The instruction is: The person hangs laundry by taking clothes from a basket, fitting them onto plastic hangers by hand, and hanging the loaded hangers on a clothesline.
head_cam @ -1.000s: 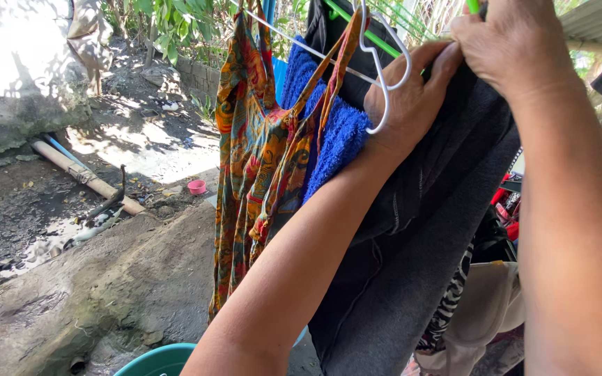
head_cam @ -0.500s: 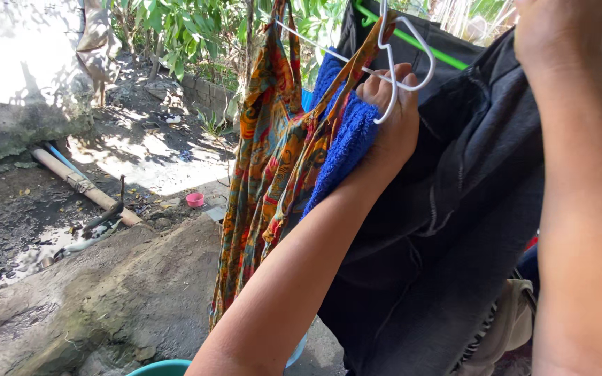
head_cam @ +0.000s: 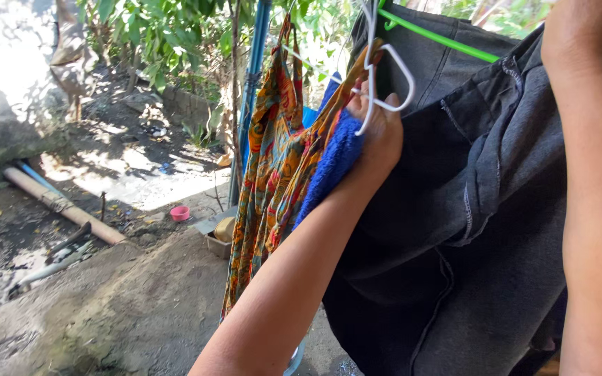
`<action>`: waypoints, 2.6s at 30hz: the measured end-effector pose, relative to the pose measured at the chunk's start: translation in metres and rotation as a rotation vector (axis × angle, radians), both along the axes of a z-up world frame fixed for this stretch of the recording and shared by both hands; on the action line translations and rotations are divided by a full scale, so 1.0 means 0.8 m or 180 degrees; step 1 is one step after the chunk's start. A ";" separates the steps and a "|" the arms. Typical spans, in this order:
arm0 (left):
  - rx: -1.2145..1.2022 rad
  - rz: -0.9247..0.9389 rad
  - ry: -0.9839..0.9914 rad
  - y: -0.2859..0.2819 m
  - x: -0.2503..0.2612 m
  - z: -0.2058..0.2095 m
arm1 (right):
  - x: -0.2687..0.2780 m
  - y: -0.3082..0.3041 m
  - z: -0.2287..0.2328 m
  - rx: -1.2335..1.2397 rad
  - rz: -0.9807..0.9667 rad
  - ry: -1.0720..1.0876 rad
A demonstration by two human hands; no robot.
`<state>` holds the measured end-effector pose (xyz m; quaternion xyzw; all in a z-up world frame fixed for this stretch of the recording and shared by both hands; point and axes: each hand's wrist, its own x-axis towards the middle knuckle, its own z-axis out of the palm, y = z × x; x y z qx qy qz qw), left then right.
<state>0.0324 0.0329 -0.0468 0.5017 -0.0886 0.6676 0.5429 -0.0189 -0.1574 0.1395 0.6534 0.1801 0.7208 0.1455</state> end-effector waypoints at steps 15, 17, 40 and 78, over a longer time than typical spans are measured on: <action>0.0367 -0.0386 0.0189 0.022 -0.055 -0.006 | -0.160 -0.105 -0.098 0.0412 0.0126 0.0979; 0.0515 0.0529 0.0599 0.011 -0.085 -0.009 | -0.170 -0.140 -0.123 0.0487 0.0257 0.1111; 0.1074 -0.2024 0.1738 -0.019 -0.086 -0.060 | -0.276 -0.293 -0.277 0.0590 -0.0087 0.1476; 0.2843 -0.0793 0.1616 -0.104 -0.173 -0.016 | -0.298 -0.258 -0.270 0.0352 -0.0360 0.1010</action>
